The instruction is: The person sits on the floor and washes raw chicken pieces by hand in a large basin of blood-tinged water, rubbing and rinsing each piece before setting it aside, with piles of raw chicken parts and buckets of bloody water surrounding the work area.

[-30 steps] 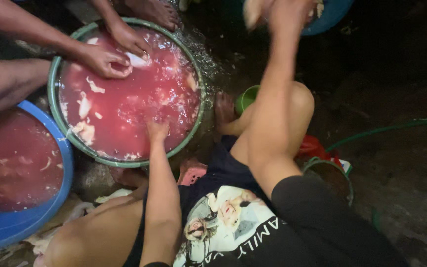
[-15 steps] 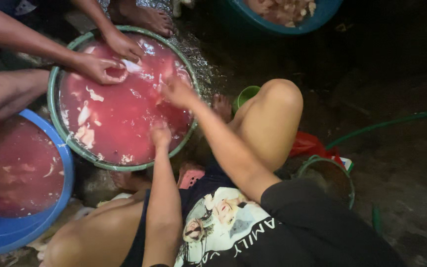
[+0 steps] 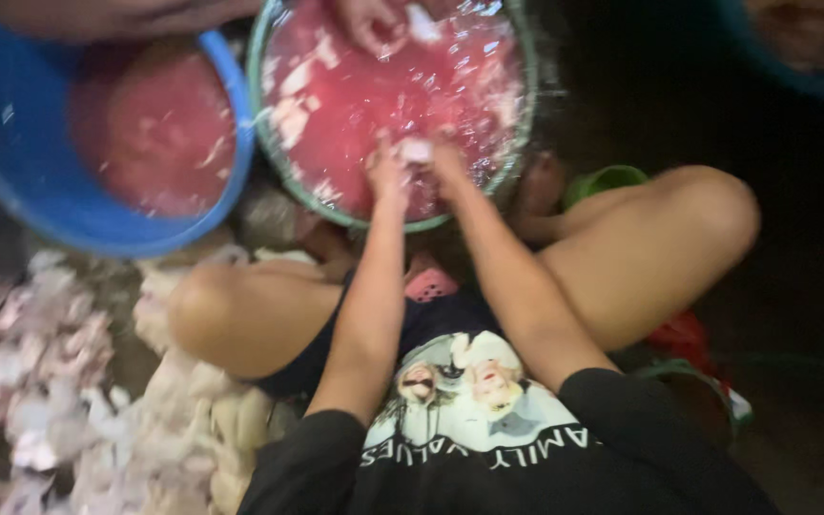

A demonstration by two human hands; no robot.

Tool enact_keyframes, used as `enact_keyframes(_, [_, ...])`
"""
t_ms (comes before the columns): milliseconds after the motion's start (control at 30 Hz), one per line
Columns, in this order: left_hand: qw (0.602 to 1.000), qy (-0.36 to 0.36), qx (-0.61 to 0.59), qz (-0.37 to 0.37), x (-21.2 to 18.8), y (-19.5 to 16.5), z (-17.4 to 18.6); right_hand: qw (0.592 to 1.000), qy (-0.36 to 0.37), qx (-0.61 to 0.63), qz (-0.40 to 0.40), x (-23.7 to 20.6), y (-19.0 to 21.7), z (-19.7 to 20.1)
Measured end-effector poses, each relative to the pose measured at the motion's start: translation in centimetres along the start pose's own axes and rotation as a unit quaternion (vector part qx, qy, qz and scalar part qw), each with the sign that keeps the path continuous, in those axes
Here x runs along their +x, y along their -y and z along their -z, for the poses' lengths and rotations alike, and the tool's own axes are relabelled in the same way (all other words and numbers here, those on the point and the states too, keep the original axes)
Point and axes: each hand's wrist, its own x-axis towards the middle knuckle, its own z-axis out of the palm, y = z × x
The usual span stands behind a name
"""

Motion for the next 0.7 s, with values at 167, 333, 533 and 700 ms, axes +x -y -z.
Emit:
enact_keyframes(167, [0.869, -0.028, 0.362, -0.338, -0.3, -1.0, -0.6, 0.994, 0.063, 0.073, 0.042, 1.4, -0.1, 0.8])
enact_keyframes(333, [0.966, 0.097, 0.224, -0.088, -0.6, -2.5, -0.9, 0.941, 0.179, -0.129, 0.256, 1.0, -0.4, 0.1])
enact_keyframes(533, [0.990, 0.048, 0.097, -0.089, 0.7, -3.4, 0.6, 0.950, 0.169, -0.205, 0.164, -0.4, -0.3, -0.6])
enact_keyframes(700, [0.982, -0.153, -0.108, 0.017, 2.6, -4.5, 1.4, 0.965, 0.169, -0.158, 0.120, 0.1, -1.3, -0.4])
